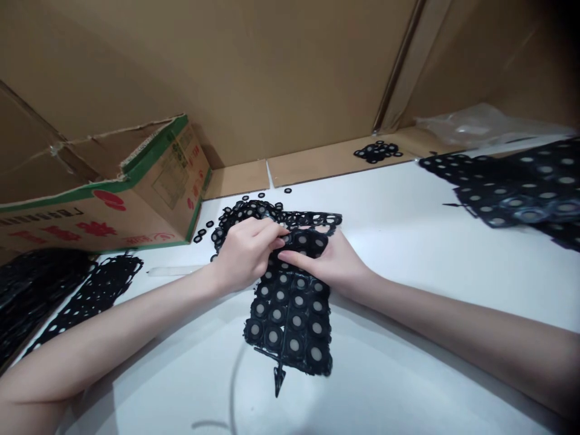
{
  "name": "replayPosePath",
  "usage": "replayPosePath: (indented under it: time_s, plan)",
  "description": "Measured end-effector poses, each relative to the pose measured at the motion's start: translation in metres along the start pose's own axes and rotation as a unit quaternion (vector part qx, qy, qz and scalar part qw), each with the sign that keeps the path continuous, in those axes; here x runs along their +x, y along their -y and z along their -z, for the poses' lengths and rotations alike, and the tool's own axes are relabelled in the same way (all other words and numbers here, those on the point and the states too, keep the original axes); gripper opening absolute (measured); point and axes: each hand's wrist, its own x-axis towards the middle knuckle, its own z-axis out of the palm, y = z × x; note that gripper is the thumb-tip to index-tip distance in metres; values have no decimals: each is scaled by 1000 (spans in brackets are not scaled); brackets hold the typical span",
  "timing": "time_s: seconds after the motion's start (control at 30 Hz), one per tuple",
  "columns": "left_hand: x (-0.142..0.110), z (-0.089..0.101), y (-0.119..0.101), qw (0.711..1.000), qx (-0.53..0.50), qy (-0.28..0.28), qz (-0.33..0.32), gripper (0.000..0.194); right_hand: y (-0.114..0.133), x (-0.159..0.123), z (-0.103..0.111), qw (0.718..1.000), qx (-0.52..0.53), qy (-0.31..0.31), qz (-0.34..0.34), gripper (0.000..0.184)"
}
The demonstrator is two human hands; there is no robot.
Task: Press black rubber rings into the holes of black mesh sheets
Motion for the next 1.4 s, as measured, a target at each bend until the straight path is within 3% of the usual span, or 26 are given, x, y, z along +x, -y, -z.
replayPosePath:
  time_s: [0.3,0.53,0.77,1.03,1.23,1.4]
  plan:
    - [-2,-3,-1,996,-75,18,50,20,0,-1,1,999,-29,9,11,11]
    - [-4,-1,4,998,-39,38,-21,21,0,0,1,999,-36,5,21,21]
    - [4,0,1,970,-196,48,136,27,1,0,2,998,-62,7,26,16]
    - [5,-5,6,925,-299,34,230,19,1,-1,1,998,-60,12,12,17]
    - [6,-9,10,902,-344,21,259,18,0,-1,2,997,-66,26,21,16]
    - [5,1,13,908,-346,43,232,18,3,0,3,998,-62,26,13,16]
